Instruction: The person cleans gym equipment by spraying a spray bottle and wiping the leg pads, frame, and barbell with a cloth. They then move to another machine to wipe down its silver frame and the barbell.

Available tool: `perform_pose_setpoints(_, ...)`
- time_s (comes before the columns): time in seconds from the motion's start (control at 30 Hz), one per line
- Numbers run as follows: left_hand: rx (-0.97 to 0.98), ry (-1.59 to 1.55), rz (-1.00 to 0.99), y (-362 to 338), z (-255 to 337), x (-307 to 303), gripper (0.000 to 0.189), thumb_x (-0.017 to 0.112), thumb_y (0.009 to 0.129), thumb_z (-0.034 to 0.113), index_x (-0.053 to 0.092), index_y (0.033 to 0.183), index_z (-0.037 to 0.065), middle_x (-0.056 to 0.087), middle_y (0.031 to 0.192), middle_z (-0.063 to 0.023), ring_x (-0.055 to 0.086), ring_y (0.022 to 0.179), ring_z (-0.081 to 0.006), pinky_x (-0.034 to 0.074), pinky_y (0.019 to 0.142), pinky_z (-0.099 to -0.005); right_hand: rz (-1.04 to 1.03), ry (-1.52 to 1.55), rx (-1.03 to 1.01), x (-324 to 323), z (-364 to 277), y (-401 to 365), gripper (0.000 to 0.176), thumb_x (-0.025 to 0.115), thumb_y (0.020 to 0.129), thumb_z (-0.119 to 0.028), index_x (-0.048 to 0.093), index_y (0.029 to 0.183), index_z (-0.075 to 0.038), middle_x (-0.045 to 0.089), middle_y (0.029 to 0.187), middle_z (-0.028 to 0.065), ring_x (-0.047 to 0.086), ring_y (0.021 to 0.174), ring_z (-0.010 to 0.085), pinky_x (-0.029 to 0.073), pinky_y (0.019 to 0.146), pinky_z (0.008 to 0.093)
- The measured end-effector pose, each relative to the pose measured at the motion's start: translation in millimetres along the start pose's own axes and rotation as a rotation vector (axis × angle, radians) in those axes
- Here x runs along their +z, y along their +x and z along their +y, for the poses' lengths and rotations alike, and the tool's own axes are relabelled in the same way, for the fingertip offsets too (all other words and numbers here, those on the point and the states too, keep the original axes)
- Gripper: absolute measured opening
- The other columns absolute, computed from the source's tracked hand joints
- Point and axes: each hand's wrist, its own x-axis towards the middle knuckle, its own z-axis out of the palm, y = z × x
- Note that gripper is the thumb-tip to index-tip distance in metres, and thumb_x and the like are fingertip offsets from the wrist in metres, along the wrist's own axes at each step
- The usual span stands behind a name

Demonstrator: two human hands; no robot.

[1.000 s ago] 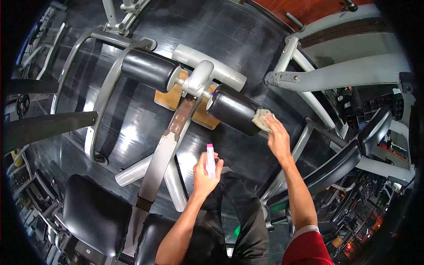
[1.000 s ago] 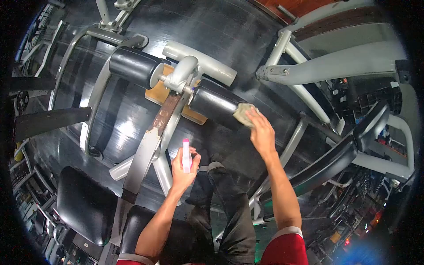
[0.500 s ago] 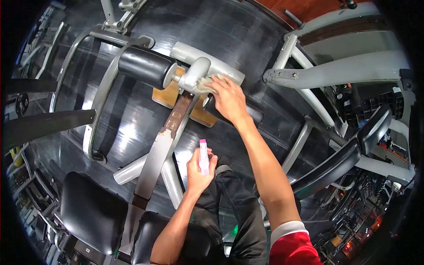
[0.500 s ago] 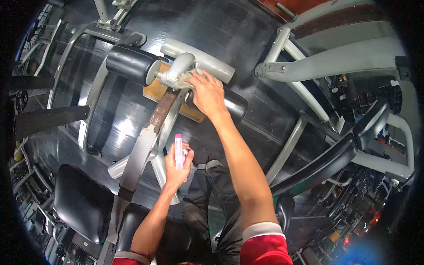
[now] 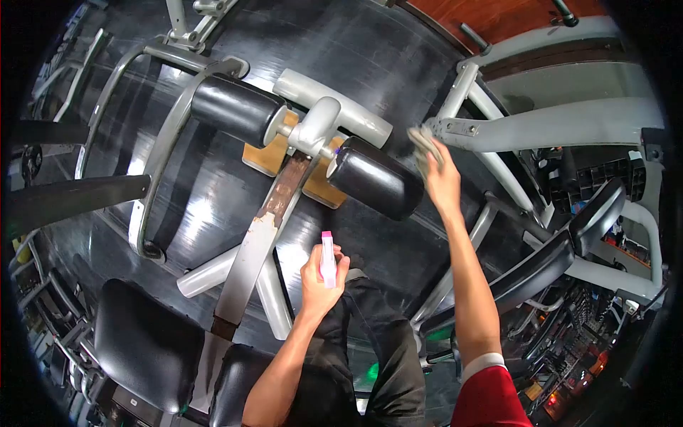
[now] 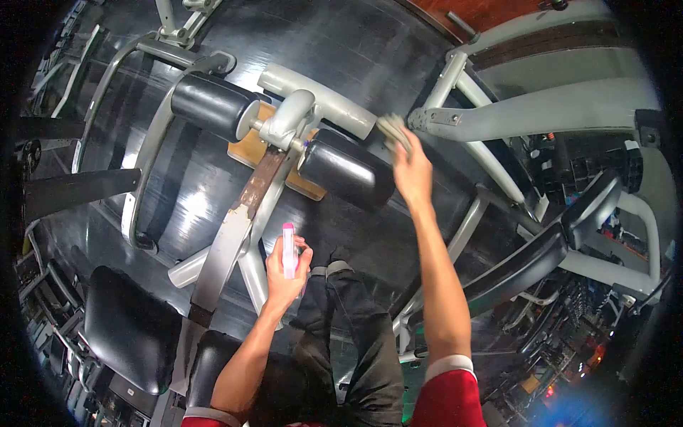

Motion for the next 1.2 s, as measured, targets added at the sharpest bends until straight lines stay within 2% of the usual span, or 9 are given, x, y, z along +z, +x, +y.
perform_pose_setpoints(0.13, 0.048, 0.037, 0.013, 0, 3, 0, 0.018, 0.067, 0.087, 0.001, 0.057, 0.102, 0.002, 0.063, 0.08, -0.0034, 0.057, 0.058, -0.0067, 0.047, 0.051, -0.0229, -0.301, 0.125, -0.274, 80, -55, 28, 0.036, 0.055, 0.095, -0.016, 0.057, 0.131, -0.015, 0.057, 0.135, 0.0136, 0.05, 0.128, 0.0332, 0.039, 0.107, 0.0401)
perform_pose_setpoints(0.17, 0.007, 0.035, 0.012, 0, 3, -1, 0.019, 0.069, 0.085, 0.002, 0.058, 0.101, 0.002, 0.065, 0.08, -0.0062, 0.062, 0.066, -0.0119, 0.05, 0.059, -0.026, -0.385, -0.147, -0.323, 101, -52, 28, 0.035, 0.057, 0.094, -0.019, 0.06, 0.128, -0.017, 0.06, 0.131, 0.0122, 0.052, 0.126, 0.0321, 0.041, 0.104, 0.0412)
perform_pose_setpoints(0.43, -0.069, 0.023, 0.009, -2, 1, -2, 0.021, 0.072, 0.083, 0.003, 0.06, 0.1, 0.002, 0.068, 0.081, -0.0101, 0.069, 0.074, -0.0186, 0.053, 0.067, -0.0297, -0.039, -0.288, -0.301, 71, -28, -15, 0.035, 0.063, 0.088, -0.018, 0.061, 0.123, -0.015, 0.065, 0.12, 0.0089, 0.055, 0.119, 0.0279, 0.042, 0.098, 0.043)
perform_pose_setpoints(0.5, 0.102, 0.114, 0.024, 0, 3, 0, 0.019, 0.068, 0.085, 0.001, 0.058, 0.101, 0.001, 0.064, 0.083, -0.0046, 0.059, 0.066, -0.0083, 0.047, 0.06, -0.0241, 0.03, -0.33, -0.331, 72, -22, -26, 0.036, 0.063, 0.087, -0.017, 0.061, 0.124, -0.015, 0.065, 0.118, 0.0084, 0.055, 0.118, 0.0281, 0.041, 0.098, 0.0423)
perform_pose_setpoints(0.63, -0.009, 0.048, 0.005, -3, 9, 1, 0.02, 0.071, 0.083, 0.002, 0.059, 0.099, 0.001, 0.065, 0.084, -0.0063, 0.061, 0.073, -0.0106, 0.049, 0.067, -0.0253, 0.152, -0.399, -0.365, 78, -20, -27, 0.042, 0.064, 0.084, -0.014, 0.06, 0.126, -0.016, 0.065, 0.115, 0.007, 0.055, 0.117, 0.0288, 0.039, 0.1, 0.0411)
perform_pose_setpoints(0.97, -0.009, 0.146, -0.001, -5, 9, 0, 0.02, 0.072, 0.082, 0.003, 0.06, 0.098, 0.001, 0.066, 0.086, -0.007, 0.062, 0.072, -0.012, 0.049, 0.066, -0.0265, 0.114, -0.412, -0.407, 79, -13, -29, 0.052, 0.066, 0.077, -0.01, 0.059, 0.128, -0.017, 0.062, 0.121, 0.0045, 0.051, 0.123, 0.0273, 0.037, 0.103, 0.0415)
perform_pose_setpoints(1.0, -0.03, 0.136, 0.007, -4, 12, 0, 0.02, 0.073, 0.082, 0.008, 0.06, 0.094, 0.0, 0.067, 0.082, -0.0147, 0.07, 0.076, -0.0293, 0.054, 0.067, -0.0352, 0.102, -0.414, -0.402, 78, -14, -29, 0.053, 0.066, 0.077, -0.01, 0.058, 0.128, -0.018, 0.062, 0.122, 0.0045, 0.05, 0.124, 0.0273, 0.037, 0.103, 0.0415)
perform_pose_setpoints(1.17, -0.068, 0.146, 0.029, -1, 16, -5, 0.017, 0.073, 0.082, 0.007, 0.061, 0.094, 0.001, 0.066, 0.081, -0.0143, 0.069, 0.074, -0.0288, 0.053, 0.066, -0.0356, 0.058, -0.429, -0.412, 77, -14, -27, 0.053, 0.065, 0.076, -0.011, 0.057, 0.129, -0.018, 0.061, 0.123, 0.0045, 0.048, 0.126, 0.0272, 0.035, 0.104, 0.0421)
perform_pose_setpoints(1.2, 0.015, 0.163, 0.026, -1, 16, -5, 0.018, 0.073, 0.082, 0.006, 0.061, 0.095, 0.001, 0.064, 0.079, -0.0102, 0.062, 0.066, -0.0198, 0.05, 0.062, -0.0306, 0.046, -0.437, -0.399, 77, -14, -27, 0.053, 0.065, 0.077, -0.012, 0.057, 0.129, -0.018, 0.06, 0.123, 0.0044, 0.048, 0.126, 0.0272, 0.035, 0.104, 0.0425)
